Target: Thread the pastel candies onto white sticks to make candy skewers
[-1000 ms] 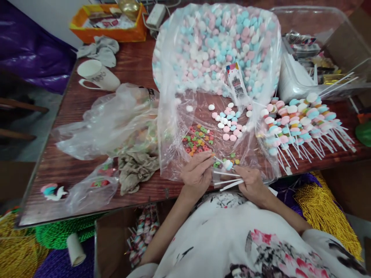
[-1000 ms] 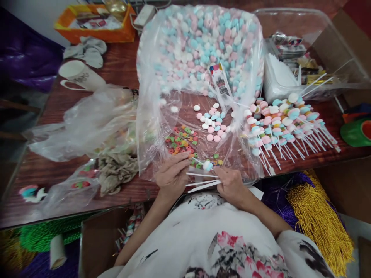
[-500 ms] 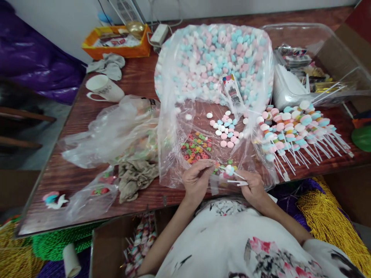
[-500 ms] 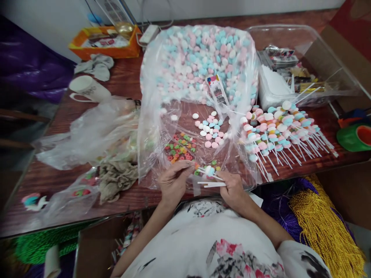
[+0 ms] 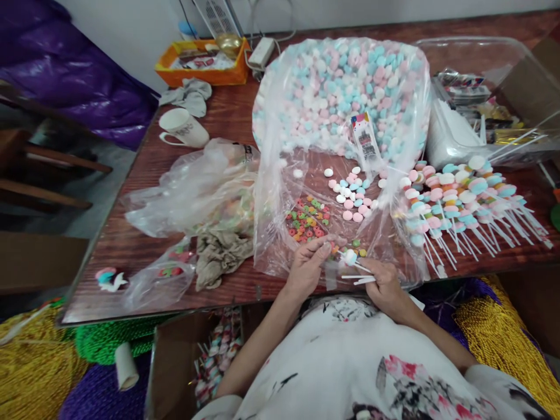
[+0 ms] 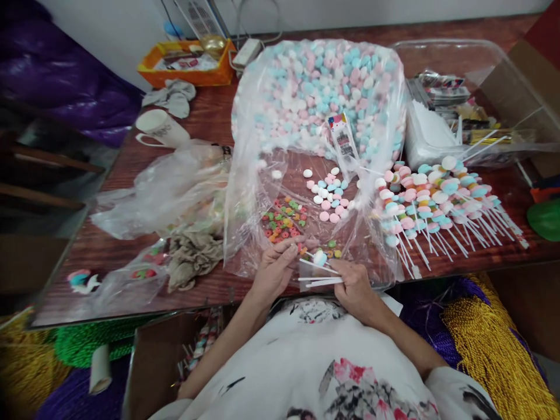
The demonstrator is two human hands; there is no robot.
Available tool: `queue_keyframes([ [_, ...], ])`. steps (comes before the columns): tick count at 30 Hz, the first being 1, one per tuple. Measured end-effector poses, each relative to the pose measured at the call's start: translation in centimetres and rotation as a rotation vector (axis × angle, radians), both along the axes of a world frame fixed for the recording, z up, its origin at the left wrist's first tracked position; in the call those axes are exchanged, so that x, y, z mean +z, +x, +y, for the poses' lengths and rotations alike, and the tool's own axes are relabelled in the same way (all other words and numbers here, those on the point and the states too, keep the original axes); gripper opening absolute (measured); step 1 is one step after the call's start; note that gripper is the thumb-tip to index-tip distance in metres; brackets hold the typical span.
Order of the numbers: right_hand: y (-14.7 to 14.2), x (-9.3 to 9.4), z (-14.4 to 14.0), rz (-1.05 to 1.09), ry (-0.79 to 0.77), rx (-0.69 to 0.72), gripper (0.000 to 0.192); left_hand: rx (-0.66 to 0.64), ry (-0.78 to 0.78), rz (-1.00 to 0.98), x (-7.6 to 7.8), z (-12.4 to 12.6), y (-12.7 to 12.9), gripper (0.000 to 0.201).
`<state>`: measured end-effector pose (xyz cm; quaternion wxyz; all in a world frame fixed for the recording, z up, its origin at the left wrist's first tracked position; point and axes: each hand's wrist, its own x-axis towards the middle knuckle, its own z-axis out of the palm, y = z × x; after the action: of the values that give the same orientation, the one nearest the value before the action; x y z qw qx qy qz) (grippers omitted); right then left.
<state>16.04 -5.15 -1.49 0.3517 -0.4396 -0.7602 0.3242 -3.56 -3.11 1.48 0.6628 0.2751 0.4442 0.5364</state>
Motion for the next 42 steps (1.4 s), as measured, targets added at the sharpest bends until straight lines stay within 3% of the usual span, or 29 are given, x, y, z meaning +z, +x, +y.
queue_keyframes([
  [5,-0.2,0.1,0.1,0.032,-0.005,0.037,0.036,-0.102,-0.007,0.016,-1.1,-1.0,1.1,0.025],
  [11,-0.4,0.3,0.0,0.018,0.081,0.02,0.033,-0.13,0.076,0.2,-2.0,-1.5,1.7,0.028],
  [14,-0.3,0.4,-0.1,-0.004,0.087,0.032,0.029,-0.171,0.097,0.252,-1.7,-1.6,2.2,0.028],
  [18,0.2,0.0,0.2,0.042,0.097,-0.025,0.03,-0.268,0.161,0.323,0.0,-0.6,2.4,0.028],
  [20,0.8,-0.3,0.5,0.076,0.123,-0.087,0.033,-0.34,0.21,0.375,1.1,1.1,1.7,0.031],
  [23,1.8,-0.5,1.1,0.096,0.109,-0.192,0.027,-0.383,0.238,0.511,2.6,6.0,-0.5,0.038],
  [26,2.4,-0.3,1.4,0.103,0.029,-0.24,0.024,-0.254,0.383,0.902,3.2,12.6,-2.7,0.028],
  [30,2.5,-0.4,1.3,0.144,-0.03,-0.264,0.028,-0.415,0.5,1.353,2.7,19.5,-3.3,0.018],
  [33,2.5,-0.6,1.2,0.162,-0.08,-0.279,0.028,-0.582,0.489,1.497,1.8,21.6,-2.7,0.02],
  [36,2.7,-1.0,1.1,0.15,-0.071,-0.264,0.022,-0.623,0.479,1.509,1.1,21.9,-2.6,0.018],
  [42,2.7,-2.1,0.7,0.157,-0.029,-0.237,0.028,-0.413,0.444,1.283,2.2,23.8,-1.4,0.024],
])
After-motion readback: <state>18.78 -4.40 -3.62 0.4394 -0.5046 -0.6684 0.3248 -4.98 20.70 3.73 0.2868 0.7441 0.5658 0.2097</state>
